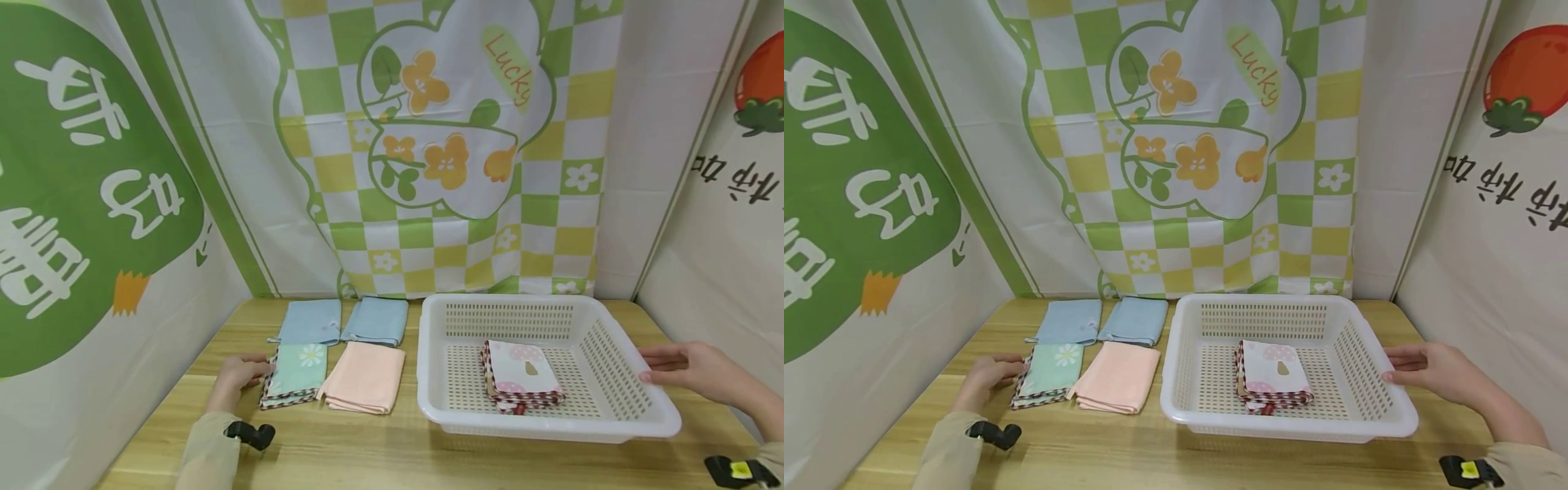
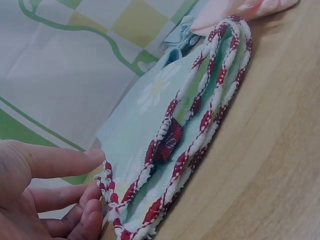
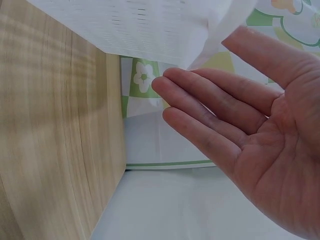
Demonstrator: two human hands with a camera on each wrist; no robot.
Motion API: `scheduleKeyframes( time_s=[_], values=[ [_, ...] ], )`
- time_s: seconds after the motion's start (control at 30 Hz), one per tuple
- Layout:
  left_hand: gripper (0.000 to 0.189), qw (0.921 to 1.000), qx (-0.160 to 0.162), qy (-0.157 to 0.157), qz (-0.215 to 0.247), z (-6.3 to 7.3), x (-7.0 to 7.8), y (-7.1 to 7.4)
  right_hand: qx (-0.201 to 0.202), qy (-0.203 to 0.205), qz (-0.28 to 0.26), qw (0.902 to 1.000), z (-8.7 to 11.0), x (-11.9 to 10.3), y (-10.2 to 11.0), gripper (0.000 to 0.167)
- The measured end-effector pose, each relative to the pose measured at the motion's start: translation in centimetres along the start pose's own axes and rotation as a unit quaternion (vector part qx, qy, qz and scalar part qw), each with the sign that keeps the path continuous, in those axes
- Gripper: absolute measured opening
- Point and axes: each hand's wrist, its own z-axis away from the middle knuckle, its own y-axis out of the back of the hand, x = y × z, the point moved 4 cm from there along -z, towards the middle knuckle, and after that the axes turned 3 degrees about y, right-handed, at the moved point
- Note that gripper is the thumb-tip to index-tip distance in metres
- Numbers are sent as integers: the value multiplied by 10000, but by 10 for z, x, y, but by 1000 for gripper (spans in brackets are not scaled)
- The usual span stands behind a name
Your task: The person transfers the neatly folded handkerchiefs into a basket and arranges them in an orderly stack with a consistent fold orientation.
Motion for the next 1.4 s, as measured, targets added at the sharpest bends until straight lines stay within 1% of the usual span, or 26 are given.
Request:
scheduleKeyframes(
  time_s=[0.2, 0.37, 0.57, 0.77, 0.83, 0.93, 1.07, 1.17, 1.3, 1.4],
  values=[
    [56, 9999, -88, -25, -71, -2, -3, 1, -46, 42, -86, 9999, 0, -2, 0, 59],
    [56, 9999, -67, -93, -117, -5, -6, 2, -66, 32, -18, 10000, 0, -2, 1, 59],
    [56, 9997, 16, -40, -258, -8, -6, 2, -118, 7, -34, 9999, 0, -1, 0, 60],
    [61, 9991, -68, 35, -411, -8, -4, 0, -116, -34, -34, 9999, 0, -1, 0, 60],
    [61, 9989, -83, 17, -469, -8, -3, 0, -111, -42, -26, 9999, 0, -1, 0, 60],
    [59, 9983, -19, -53, -582, -8, -3, -1, -91, -56, 7, 9999, 0, -1, 1, 60],
    [57, 9967, 12, -234, -779, -8, -4, -2, -50, -61, 64, 9999, 0, -1, 1, 60],
    [56, 9963, 4, -301, -801, -8, -3, -3, -24, -33, 52, 10000, 0, -1, 1, 59],
    [56, 9967, 1, -306, -751, -7, -1, -3, -20, -14, 10, 10000, 0, 0, 1, 60],
    [58, 9970, -80, -303, -706, -4, 0, -4, -6, -45, 48, 10000, 0, 0, 1, 61]
  ],
)
